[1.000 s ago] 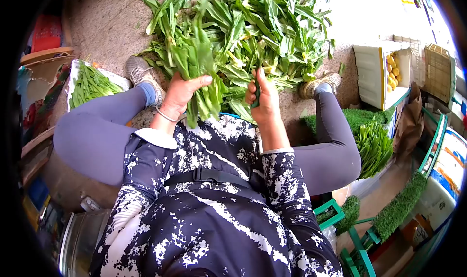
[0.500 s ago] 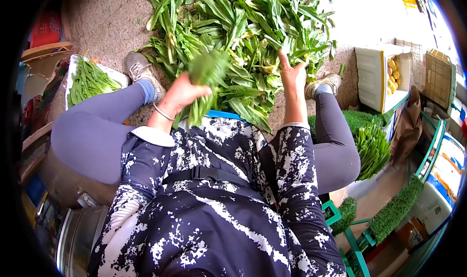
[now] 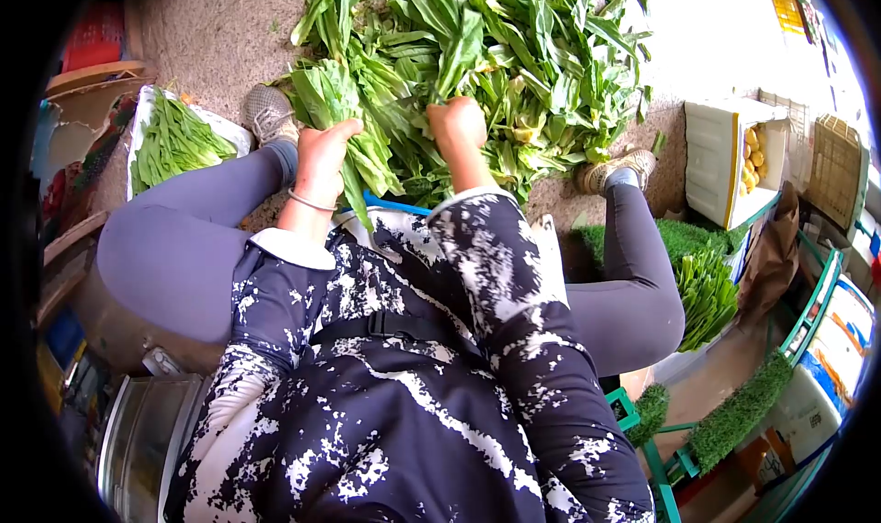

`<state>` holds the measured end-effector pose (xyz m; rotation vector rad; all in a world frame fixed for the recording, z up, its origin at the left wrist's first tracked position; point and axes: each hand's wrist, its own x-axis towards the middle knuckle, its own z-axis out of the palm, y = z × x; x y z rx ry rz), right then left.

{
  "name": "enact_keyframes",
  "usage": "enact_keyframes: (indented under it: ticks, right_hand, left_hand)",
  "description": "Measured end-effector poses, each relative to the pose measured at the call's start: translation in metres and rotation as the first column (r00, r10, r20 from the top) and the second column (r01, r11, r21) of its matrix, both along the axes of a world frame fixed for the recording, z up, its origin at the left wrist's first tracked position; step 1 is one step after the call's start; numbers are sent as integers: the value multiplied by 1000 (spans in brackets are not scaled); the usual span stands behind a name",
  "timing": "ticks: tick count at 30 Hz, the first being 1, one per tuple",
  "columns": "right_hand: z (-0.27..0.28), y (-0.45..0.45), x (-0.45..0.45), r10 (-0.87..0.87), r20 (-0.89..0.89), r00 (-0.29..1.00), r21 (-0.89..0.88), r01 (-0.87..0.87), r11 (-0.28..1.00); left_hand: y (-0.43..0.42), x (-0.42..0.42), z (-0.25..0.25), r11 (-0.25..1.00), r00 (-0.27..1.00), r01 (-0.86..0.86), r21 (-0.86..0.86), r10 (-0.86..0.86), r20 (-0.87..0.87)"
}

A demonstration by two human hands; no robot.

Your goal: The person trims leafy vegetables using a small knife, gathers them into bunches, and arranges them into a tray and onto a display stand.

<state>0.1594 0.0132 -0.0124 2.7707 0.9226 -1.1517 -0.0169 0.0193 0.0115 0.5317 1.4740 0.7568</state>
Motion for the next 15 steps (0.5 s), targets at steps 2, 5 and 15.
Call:
enact_keyframes:
  ticks: [2,5,15]
  right_hand:
    - [-29,-16,21,-278,-402,873,161,366,916]
    - [20,-36,53,-373,-816,441,48,695,718]
    - [56,-101,87,-182,-981,71,-53,799,599]
  left_hand:
    - [0,0,1,1000,1000,-5,20,5,-3]
    - [-2,2,2,1000,1000,29,12,-29,5]
    - [-3,13,13,986,985,165,-41,-162,59]
